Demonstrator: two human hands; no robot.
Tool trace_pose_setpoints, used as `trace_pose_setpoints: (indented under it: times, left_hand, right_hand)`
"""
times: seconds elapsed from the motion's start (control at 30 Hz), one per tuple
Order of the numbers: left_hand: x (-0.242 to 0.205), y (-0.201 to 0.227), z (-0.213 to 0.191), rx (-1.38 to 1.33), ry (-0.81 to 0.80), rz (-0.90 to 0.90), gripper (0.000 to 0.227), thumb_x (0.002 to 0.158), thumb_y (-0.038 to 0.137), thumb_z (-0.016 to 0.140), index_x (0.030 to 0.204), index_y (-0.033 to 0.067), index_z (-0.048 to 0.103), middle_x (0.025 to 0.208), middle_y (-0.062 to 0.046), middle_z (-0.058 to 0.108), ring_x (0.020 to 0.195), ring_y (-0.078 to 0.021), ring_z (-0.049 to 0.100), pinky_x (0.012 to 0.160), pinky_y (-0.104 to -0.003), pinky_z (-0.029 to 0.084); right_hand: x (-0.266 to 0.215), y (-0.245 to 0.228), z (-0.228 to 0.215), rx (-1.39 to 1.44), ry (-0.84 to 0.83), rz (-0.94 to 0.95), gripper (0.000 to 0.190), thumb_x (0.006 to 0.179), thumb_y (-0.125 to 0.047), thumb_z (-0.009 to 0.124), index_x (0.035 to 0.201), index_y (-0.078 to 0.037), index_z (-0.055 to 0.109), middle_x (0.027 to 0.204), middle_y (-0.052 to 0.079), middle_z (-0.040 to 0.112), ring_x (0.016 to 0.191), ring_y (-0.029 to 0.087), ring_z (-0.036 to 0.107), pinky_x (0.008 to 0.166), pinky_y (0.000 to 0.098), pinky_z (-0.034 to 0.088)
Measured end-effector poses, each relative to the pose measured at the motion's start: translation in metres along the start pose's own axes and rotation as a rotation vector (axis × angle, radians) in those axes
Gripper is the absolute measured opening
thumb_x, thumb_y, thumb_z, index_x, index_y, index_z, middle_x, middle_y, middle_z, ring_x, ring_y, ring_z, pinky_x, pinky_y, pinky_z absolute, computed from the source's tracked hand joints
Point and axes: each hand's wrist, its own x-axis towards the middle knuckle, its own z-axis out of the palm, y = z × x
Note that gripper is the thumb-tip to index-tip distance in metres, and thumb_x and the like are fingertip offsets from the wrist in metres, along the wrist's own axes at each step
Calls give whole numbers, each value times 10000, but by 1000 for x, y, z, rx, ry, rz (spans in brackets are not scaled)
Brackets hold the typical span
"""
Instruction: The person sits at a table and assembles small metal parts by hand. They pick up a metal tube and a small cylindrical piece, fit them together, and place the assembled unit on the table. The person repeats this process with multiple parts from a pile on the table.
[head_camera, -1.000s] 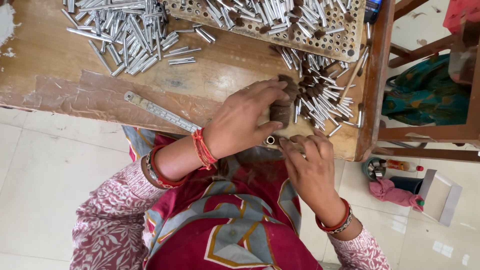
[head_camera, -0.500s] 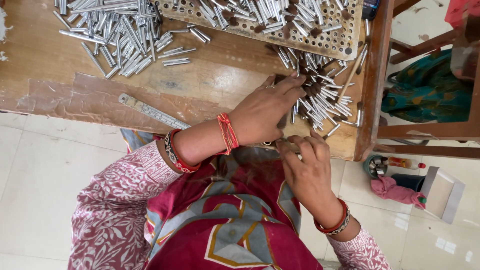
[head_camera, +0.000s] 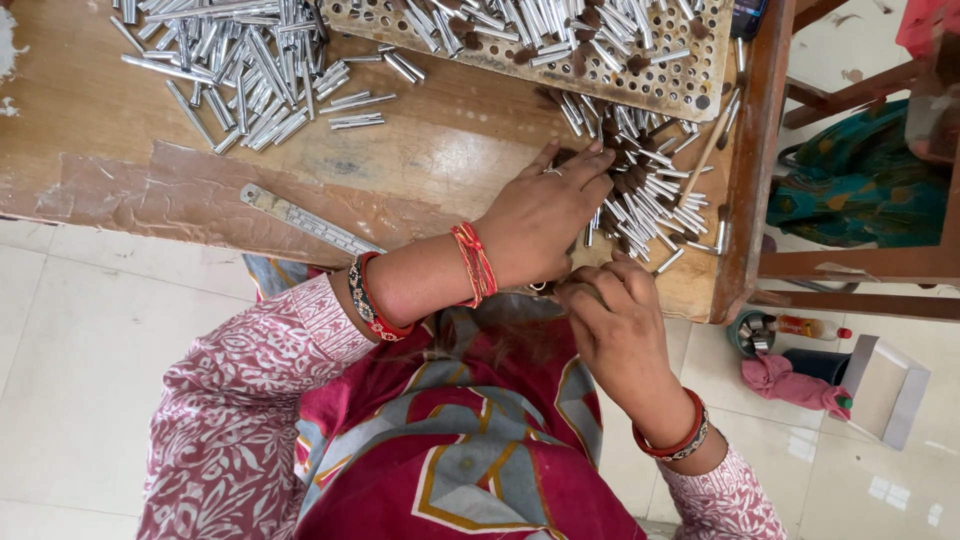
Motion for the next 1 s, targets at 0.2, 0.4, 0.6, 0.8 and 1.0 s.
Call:
trace_pose_setpoints:
  times: [0.2, 0.4, 0.6, 0.8, 1.0]
  left_hand:
    - [-11, -3, 0, -27, 166, 16, 713, 653, 53, 769, 1319, -22, 526, 1534, -232, 445, 1483, -371, 366, 1230, -576, 241]
    - [-62, 14, -42, -256, 397, -28, 584, 818, 115, 800, 1339, 14, 558, 1393, -190, 586, 1359, -367, 526, 1174, -496, 391]
    - [-109, 28, -43, -413, 449, -268, 297, 895, 109, 773, 1160, 18, 673, 1042, -135, 697, 851, -259, 714, 757, -355, 574]
    - [-125, 42, -19, -555, 306, -314, 198, 867, 134, 789, 1004, 13, 716, 849, -131, 686, 694, -236, 712, 630, -345, 565]
    - [-125, 46, -5, -592, 251, -223, 102, 886, 110, 758, 960, 46, 729, 846, -121, 703, 758, -277, 709, 669, -382, 559]
  right_hand:
    - [2, -3, -2, 60, -22, 46, 262, 812, -14, 753, 1069, -59, 741, 1091, 64, 651, 1096, 321, 544, 1091, 474, 448]
    - [-2, -5, 3, -46, 2, -83, 300, 813, 4, 746, 1110, -42, 753, 1060, 54, 663, 1053, 267, 564, 1138, 487, 460]
    - [-4, -5, 7, -227, 17, -323, 251, 821, -31, 765, 1061, 31, 732, 1033, 96, 653, 1019, 243, 589, 1118, 494, 480]
    - [-5, -17, -7, -239, 56, -365, 199, 870, -47, 765, 1053, 22, 727, 1003, 77, 632, 978, 224, 589, 1111, 494, 491]
    - [-15, -32, -16, -298, 61, -396, 180, 892, -56, 762, 1052, 23, 741, 994, 74, 639, 962, 212, 585, 1077, 480, 510]
